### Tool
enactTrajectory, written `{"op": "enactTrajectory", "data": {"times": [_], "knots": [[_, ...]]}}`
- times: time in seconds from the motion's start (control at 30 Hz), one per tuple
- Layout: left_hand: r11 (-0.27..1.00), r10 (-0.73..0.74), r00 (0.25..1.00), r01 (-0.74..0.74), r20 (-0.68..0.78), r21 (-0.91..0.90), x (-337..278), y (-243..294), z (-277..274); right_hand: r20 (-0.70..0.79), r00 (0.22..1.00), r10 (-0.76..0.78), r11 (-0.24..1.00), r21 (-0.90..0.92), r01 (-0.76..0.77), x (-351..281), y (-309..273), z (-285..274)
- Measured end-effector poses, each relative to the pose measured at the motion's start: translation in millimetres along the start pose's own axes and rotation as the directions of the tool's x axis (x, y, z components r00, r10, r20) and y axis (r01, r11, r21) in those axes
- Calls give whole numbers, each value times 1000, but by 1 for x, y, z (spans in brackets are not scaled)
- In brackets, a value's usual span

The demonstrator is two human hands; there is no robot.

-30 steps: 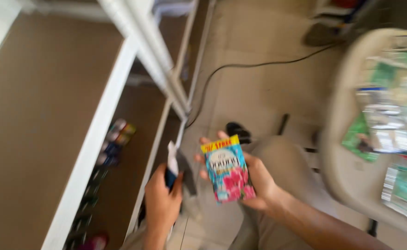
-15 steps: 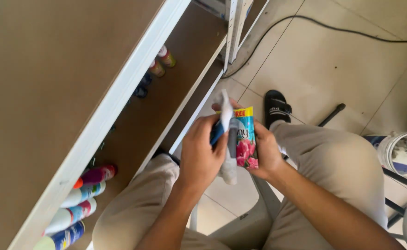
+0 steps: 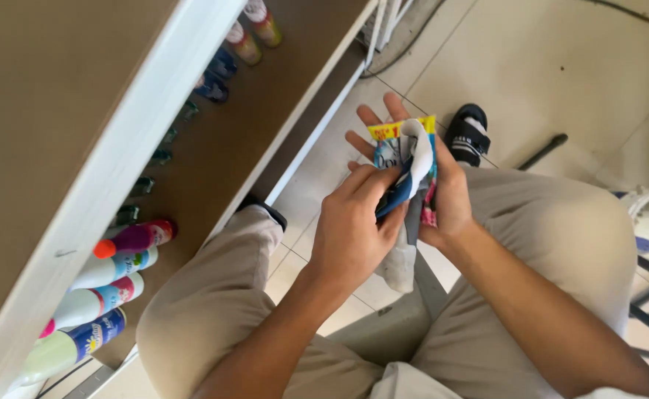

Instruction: Cleaning individual product sachets with a cloth and organizing them neatly on a store shelf.

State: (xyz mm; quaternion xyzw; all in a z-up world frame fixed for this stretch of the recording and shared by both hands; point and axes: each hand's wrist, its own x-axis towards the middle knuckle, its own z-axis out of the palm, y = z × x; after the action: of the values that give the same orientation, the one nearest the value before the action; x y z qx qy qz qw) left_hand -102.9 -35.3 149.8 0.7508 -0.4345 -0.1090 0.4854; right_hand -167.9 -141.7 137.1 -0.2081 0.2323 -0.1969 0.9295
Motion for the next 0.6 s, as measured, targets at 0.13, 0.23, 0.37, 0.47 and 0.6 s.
{"op": "enactTrajectory", "data": {"times": [0.13, 0.23, 0.37, 0.47, 0.6], "knots": [[998, 29, 997, -25, -75, 60, 4, -9, 8, -556, 819, 145, 988, 36, -150, 1, -1, 16], [998, 11, 988, -1, -152, 68, 20, -2, -7, -571, 797, 197, 974, 25, -223, -10, 29, -33], [998, 29, 995, -24, -93, 51, 12, 1, 1, -539, 820, 195, 970, -16, -241, -3, -1, 22], [997, -65, 987, 70, 147, -29, 14, 25, -8, 89, 993, 72, 996, 47, -77, 1, 0, -11], [1000, -17, 998, 17, 67, -5, 23, 20, -9, -286, 941, 179, 979, -41, -199, -13, 6, -17]]}}
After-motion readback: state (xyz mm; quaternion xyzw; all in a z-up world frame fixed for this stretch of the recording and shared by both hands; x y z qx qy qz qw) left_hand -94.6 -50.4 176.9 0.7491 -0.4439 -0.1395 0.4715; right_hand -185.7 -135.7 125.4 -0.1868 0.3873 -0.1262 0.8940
